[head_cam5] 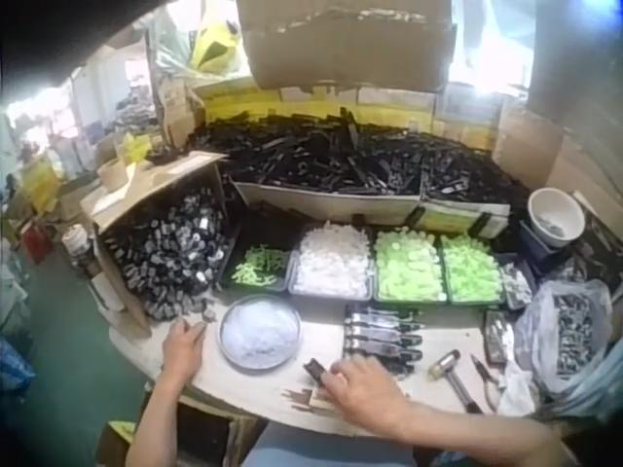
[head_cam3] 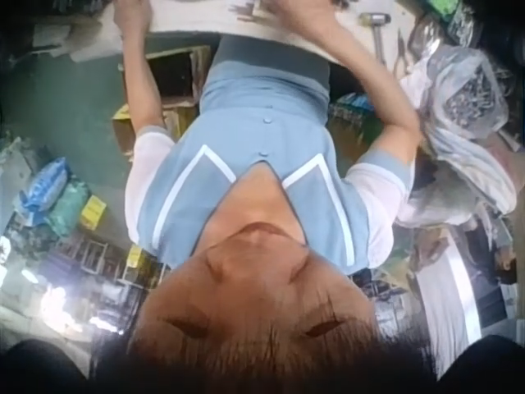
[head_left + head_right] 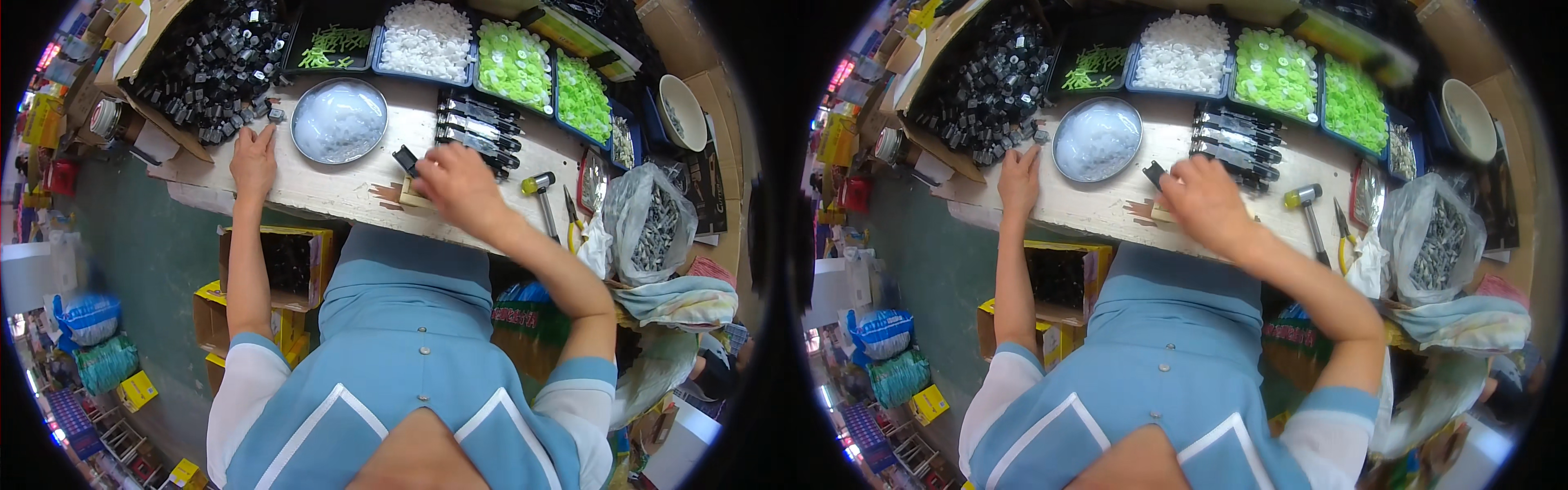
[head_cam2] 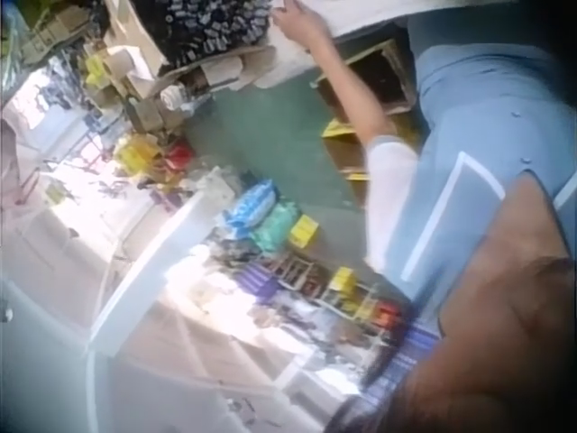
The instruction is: The person assembles small metal terminals and springs into plastic housings at a factory workbench, using a rubber mallet and pliers to fit the components together.
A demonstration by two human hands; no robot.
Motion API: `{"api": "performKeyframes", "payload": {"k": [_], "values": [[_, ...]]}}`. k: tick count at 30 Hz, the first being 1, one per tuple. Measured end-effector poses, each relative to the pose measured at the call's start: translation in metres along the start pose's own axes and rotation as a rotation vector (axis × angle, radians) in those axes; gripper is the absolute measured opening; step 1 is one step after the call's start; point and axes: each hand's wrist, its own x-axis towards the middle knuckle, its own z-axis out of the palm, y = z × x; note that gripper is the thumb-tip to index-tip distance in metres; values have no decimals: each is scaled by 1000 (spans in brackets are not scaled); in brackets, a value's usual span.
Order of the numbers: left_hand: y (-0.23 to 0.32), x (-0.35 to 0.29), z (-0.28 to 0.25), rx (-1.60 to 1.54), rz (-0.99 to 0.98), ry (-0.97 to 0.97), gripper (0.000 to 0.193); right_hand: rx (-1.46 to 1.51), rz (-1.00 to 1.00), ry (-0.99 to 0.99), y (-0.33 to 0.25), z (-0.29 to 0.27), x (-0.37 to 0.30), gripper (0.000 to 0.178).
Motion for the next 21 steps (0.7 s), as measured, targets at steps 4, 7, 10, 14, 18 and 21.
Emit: {"api": "performKeyframes", "payload": {"k": [4,7,10,14,18,21], "values": [[-2,5,-3,-1,-30,-92,26,-79,30,47,-7,22,-16,30],[-18,1,-1,-116,-39,-12,26,-94,-30,129,-2,19,-28,31],[-28,-12,-4,-599,-218,103,27,-52,-73,91,2,10,-48,33],[-7,-20,-19,-880,-317,180,23,-115,-49,69,2,9,-59,35],[40,-23,-43,-1103,-281,59,24,-226,17,16,-3,7,-63,38],[68,-24,-50,-1180,-200,-52,24,-261,70,-47,-5,6,-65,42]]}}
